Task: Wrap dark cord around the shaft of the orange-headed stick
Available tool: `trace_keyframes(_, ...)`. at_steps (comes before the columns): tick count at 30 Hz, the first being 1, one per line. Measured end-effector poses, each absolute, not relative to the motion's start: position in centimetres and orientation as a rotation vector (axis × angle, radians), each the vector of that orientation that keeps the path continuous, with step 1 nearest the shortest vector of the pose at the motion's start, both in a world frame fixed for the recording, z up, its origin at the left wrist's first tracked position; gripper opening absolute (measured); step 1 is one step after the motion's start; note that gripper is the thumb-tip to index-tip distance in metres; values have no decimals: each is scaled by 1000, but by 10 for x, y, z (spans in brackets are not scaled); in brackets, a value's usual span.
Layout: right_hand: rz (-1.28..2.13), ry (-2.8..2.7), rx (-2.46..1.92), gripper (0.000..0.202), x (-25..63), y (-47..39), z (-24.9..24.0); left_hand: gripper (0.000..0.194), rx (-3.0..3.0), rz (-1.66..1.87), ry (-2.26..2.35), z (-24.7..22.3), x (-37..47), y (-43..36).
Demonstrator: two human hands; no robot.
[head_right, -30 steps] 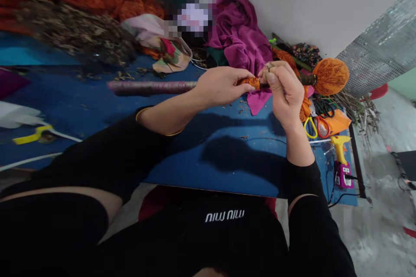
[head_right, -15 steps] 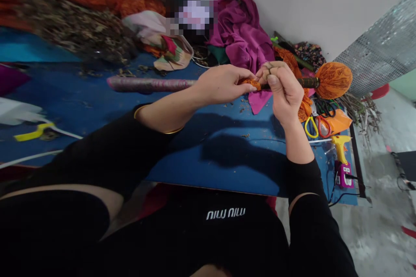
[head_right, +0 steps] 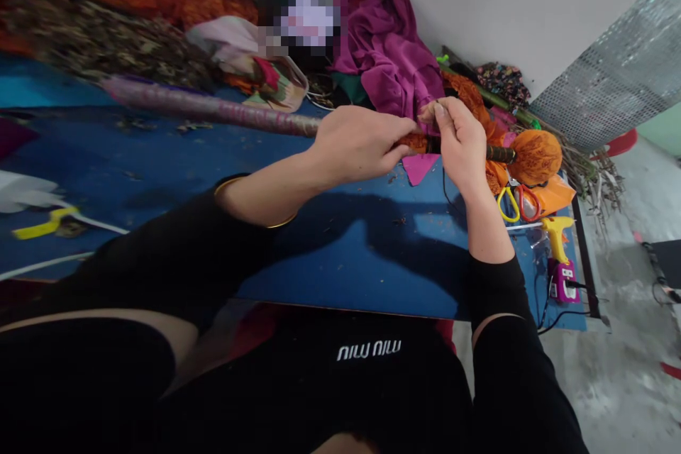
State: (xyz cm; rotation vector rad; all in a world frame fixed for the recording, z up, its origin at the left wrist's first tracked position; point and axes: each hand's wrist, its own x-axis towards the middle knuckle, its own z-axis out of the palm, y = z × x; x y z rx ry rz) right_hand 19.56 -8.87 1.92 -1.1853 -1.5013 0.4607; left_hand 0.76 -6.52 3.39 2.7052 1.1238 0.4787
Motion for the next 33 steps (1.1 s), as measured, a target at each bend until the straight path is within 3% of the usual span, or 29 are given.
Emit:
trace_keyframes(9, 514, -1470, -1250, 25, 209, -84, 16, 50, 2771, 503, 1076, 27, 10, -67)
trace_keyframes(18, 672, -1374, -1148, 39, 211, -85, 25, 47, 2792, 485, 1098, 31, 6, -64)
trace_keyframes(26, 670, -1293, -1182, 28, 295, -120, 70, 38, 2519, 682, 1240, 39, -12, -41)
trace_keyframes(33, 430, -876, -1180, 47, 356, -113, 69, 33, 2375, 664, 1098, 42, -26, -20)
